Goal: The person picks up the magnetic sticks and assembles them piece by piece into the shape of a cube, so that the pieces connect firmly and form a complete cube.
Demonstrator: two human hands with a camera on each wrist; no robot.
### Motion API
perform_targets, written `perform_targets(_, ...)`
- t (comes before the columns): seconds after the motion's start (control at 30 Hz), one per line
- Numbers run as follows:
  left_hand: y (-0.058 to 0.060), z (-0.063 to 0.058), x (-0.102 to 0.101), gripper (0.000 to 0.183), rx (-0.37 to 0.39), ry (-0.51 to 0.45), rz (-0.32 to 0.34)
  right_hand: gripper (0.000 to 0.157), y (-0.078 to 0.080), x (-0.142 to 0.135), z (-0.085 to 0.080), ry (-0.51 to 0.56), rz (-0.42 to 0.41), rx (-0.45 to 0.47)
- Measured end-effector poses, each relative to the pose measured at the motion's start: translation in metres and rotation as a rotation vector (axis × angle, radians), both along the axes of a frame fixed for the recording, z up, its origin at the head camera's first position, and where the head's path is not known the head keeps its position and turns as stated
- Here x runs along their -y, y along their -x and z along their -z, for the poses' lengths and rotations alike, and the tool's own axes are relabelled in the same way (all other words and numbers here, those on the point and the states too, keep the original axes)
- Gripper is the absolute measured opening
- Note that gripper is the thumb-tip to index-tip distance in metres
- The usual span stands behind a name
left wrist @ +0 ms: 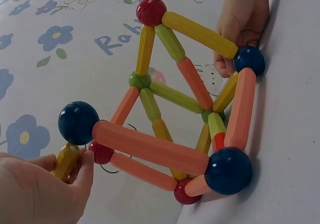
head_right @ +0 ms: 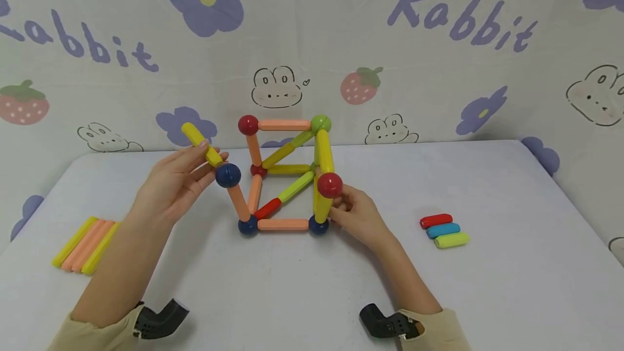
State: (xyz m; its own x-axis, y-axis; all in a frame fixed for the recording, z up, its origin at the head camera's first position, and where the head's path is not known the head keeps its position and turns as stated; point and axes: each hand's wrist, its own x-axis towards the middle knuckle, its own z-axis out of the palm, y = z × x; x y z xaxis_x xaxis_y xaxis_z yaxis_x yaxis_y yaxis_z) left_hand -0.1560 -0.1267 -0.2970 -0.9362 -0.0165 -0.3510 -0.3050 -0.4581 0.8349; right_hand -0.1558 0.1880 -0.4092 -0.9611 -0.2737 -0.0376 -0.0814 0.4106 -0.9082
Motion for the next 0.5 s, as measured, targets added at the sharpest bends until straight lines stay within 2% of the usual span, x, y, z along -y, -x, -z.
perform_targets(0.3,0.000,0.003,-0.011,0.049,-0.041,0.194,0.067,0.026,0.000,0.002,-0.001,-0.016,0.009,0.010)
perform_targets(0.5,0.001,0.009,-0.014,0.048,-0.030,0.221,0.112,0.027,0.000,0.002,-0.001,-0.044,0.025,0.003)
